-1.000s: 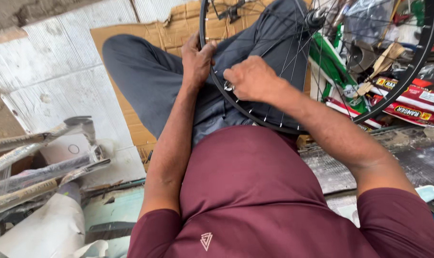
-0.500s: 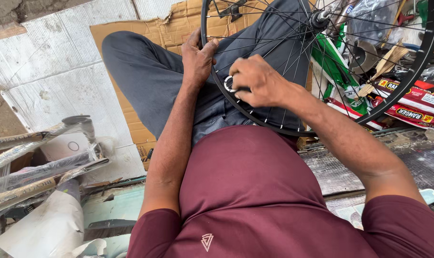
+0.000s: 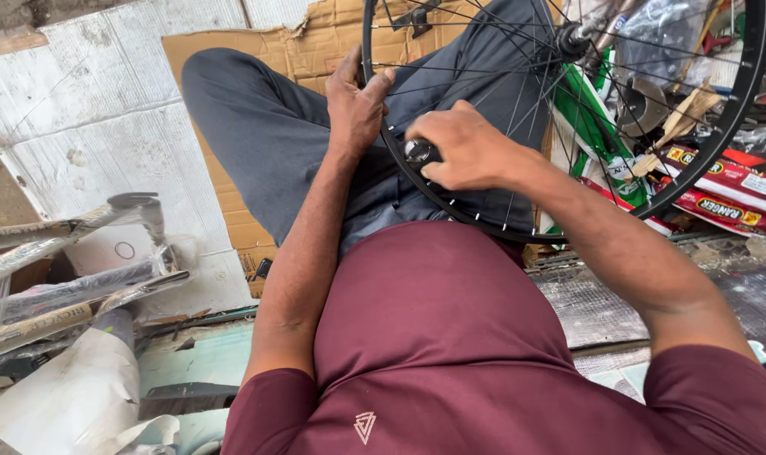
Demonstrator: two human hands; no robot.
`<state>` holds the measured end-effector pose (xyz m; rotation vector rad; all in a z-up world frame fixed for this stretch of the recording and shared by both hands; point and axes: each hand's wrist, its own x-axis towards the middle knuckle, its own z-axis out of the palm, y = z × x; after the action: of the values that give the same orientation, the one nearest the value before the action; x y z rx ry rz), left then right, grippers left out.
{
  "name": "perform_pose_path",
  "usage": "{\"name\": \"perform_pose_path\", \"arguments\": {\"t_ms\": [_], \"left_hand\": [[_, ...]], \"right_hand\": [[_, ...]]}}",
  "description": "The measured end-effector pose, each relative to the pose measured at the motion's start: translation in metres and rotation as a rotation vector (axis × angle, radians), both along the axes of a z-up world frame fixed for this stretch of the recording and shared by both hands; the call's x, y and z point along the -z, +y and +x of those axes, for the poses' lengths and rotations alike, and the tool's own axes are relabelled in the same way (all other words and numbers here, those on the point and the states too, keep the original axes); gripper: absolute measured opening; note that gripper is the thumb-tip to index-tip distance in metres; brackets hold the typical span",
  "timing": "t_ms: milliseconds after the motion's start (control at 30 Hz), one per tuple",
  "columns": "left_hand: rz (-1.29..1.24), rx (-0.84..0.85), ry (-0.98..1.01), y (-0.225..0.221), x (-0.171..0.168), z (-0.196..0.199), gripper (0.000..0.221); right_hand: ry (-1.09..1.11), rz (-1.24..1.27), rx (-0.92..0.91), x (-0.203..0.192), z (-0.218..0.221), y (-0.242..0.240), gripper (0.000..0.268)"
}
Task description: The person tightens spokes on a bicycle wheel rim by hand and using a spoke wrench while sitting on a cardboard sheet.
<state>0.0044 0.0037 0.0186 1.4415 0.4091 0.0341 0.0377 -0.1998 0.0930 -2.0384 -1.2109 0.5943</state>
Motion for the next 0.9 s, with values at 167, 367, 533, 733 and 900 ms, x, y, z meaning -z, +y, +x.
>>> {"name": "perform_pose_path", "arguments": {"t_ms": [167, 367, 533, 733, 900], "left_hand": [[0.021, 0.016, 0.009, -0.004, 0.000, 0.002, 0.034], [0.044, -0.005, 0.025, -0.004, 0.011, -0.003, 0.025], [0.005, -0.029, 0.054, -0.005, 0.018, -0.001, 0.032], [-0.076, -0.036, 0.110, 0.002, 0.029, 0.002, 0.036], [-0.116, -0.070, 0.159, 0.001, 0.026, 0.008, 0.044]], "right_hand": [[0.041, 0.059, 0.015, -0.014, 0.003, -0.001, 0.022], [-0.130, 0.231, 0.114, 0.006, 0.011, 0.002, 0.018], [-0.127, 0.013, 0.159, 0.011, 0.011, 0.011, 0.013], [-0.004, -0.045, 0.090, 0.012, 0.012, 0.022, 0.014], [0.161, 0.166, 0.061, 0.003, 0.013, 0.002, 0.020]]}}
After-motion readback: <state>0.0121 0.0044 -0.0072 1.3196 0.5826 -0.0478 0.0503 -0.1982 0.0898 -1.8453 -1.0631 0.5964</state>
